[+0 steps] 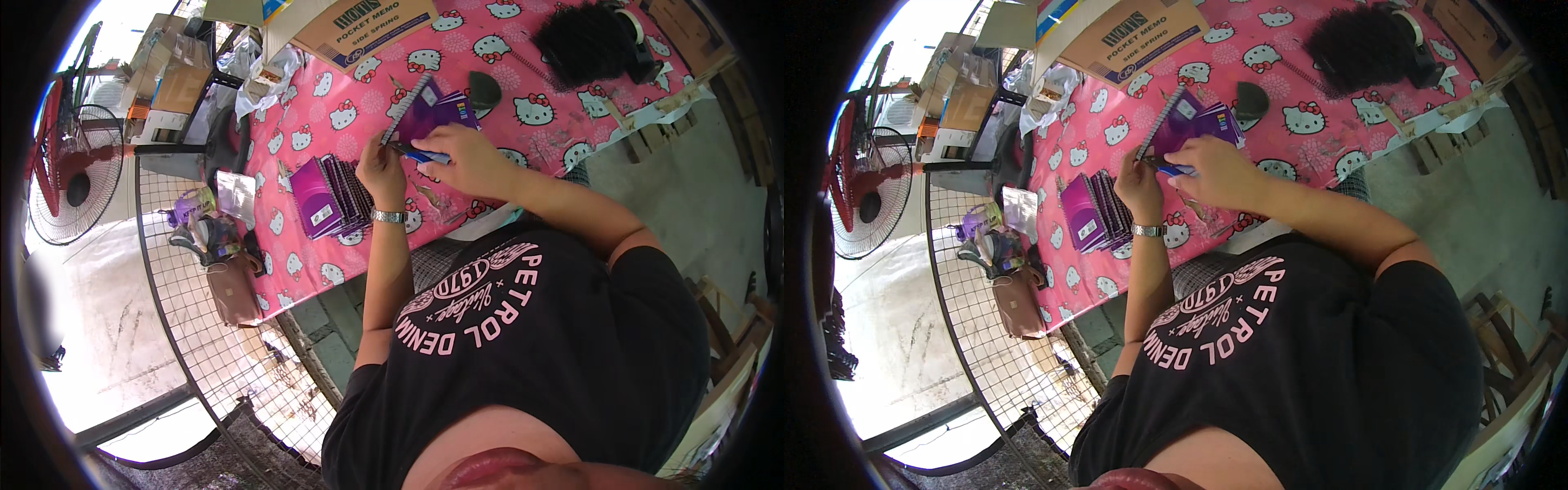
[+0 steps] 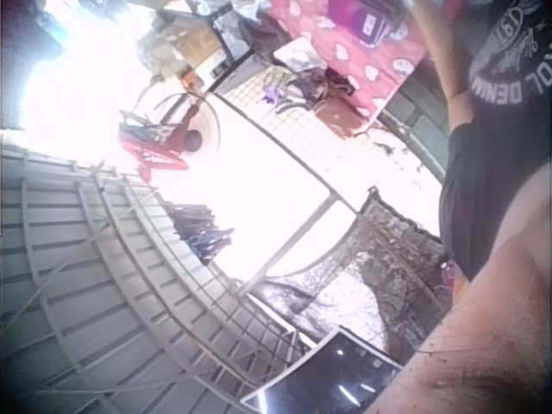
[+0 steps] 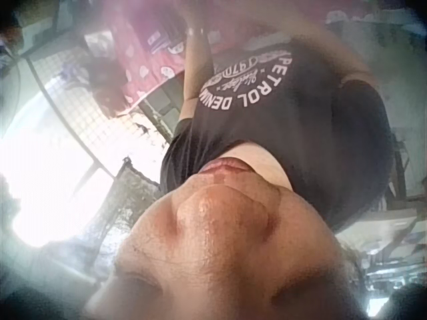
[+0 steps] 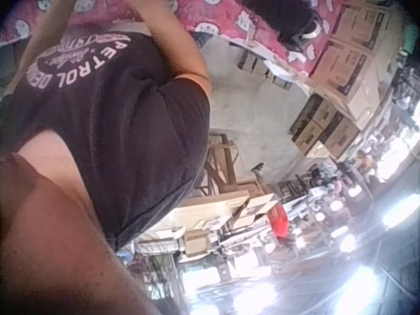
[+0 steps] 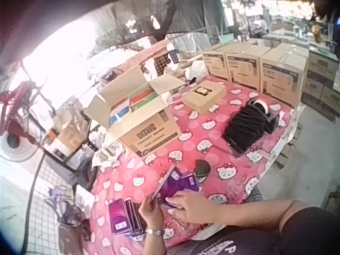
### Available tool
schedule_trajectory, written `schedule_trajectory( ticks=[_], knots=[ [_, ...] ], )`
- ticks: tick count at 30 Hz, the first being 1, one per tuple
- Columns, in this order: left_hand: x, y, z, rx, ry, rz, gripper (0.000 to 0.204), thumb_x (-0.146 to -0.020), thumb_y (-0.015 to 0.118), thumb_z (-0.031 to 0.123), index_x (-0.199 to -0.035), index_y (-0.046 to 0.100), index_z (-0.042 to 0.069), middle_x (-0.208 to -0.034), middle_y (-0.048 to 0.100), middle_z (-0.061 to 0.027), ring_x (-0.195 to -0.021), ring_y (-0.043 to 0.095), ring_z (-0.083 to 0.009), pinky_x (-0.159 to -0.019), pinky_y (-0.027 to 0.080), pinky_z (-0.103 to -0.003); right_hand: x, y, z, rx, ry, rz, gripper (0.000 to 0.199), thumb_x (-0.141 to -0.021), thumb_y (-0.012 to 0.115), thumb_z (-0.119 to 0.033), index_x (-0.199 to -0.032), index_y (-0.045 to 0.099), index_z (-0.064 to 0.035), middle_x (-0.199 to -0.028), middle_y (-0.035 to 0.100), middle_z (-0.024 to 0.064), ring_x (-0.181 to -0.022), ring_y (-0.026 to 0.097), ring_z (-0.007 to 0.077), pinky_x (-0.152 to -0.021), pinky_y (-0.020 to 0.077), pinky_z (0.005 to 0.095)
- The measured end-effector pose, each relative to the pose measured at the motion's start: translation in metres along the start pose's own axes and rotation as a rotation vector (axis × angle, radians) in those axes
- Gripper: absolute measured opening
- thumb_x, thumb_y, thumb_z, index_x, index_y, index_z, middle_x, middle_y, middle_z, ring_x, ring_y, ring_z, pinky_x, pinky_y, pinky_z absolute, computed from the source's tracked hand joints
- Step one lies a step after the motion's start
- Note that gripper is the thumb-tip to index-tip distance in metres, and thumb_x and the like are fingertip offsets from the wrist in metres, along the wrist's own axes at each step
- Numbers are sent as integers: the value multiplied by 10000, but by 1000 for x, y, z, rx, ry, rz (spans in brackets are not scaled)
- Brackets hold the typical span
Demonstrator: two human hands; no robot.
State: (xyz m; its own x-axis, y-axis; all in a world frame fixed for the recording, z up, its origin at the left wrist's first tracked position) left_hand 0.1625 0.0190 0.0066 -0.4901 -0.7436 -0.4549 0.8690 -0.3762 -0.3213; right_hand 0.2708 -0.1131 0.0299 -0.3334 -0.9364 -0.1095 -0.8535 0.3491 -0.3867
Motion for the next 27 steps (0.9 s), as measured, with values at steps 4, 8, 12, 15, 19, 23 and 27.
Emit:
schedule_trajectory(
  ticks=[4,8,12,15,19,23,27],
  knots=[
    [0,-13,23,-100,154,77,128,-880,620,-33,-1006,633,-49,-873,682,-124,-634,653,-144,-598,546,-258,1,23,24,-884,320,-251,428,-914,654,-176,-1295,566,-2,-1045,667,93,-855,604,99,-792,484,260],
    [4,-69,40,83,-100,327,177,-909,624,31,-1054,593,-66,-871,655,-102,-542,618,-149,-524,529,-273,17,-27,27,-322,10,33,418,-877,671,-222,-1257,599,-63,-1074,660,142,-997,622,210,-868,489,335],
    [21,-161,34,35,-239,575,248,-918,631,82,-1131,582,-36,-858,637,-83,-626,619,-142,-536,486,-255,59,-85,100,316,90,276,405,-819,694,-241,-1175,610,-69,-1157,607,173,-1075,579,358,-932,462,433],
    [42,-197,2,-349,-287,527,259,-897,650,105,-1124,615,-17,-904,654,-92,-730,626,-154,-597,470,-261,77,-84,137,605,126,210,340,-798,697,-261,-1073,624,-75,-1092,606,164,-1044,574,376,-905,465,456],
    [48,-199,2,-738,-273,486,271,-845,689,154,-1071,672,5,-987,681,-127,-835,621,-225,-728,478,-348,44,-104,142,844,18,302,290,-796,695,-273,-1004,615,-88,-1015,601,151,-1009,583,350,-848,485,452],
    [33,-182,17,-982,-73,439,254,-816,694,137,-1045,678,28,-990,674,-117,-954,590,-280,-851,447,-410,-7,-156,180,969,122,497,269,-820,671,-247,-1022,622,-77,-1057,612,129,-1037,586,324,-829,505,437],
    [6,-74,71,-697,353,81,312,-755,725,136,-1051,664,61,-1035,651,-101,-1019,571,-302,-909,417,-432,-22,-170,216,1065,220,424,216,-857,605,-194,-1038,638,-80,-1036,631,140,-1018,609,328,-830,514,449]
  ],
)
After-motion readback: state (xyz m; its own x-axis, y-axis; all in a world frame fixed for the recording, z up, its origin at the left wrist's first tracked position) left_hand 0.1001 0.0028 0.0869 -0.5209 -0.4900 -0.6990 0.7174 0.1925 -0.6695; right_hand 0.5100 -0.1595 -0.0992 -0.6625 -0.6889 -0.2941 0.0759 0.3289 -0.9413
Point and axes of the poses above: each hand's wrist, its own x-axis away from the middle knuckle, its own y-axis out of the palm, z = x × y, the point moved 7 cm from there along -x, towards the middle knuckle
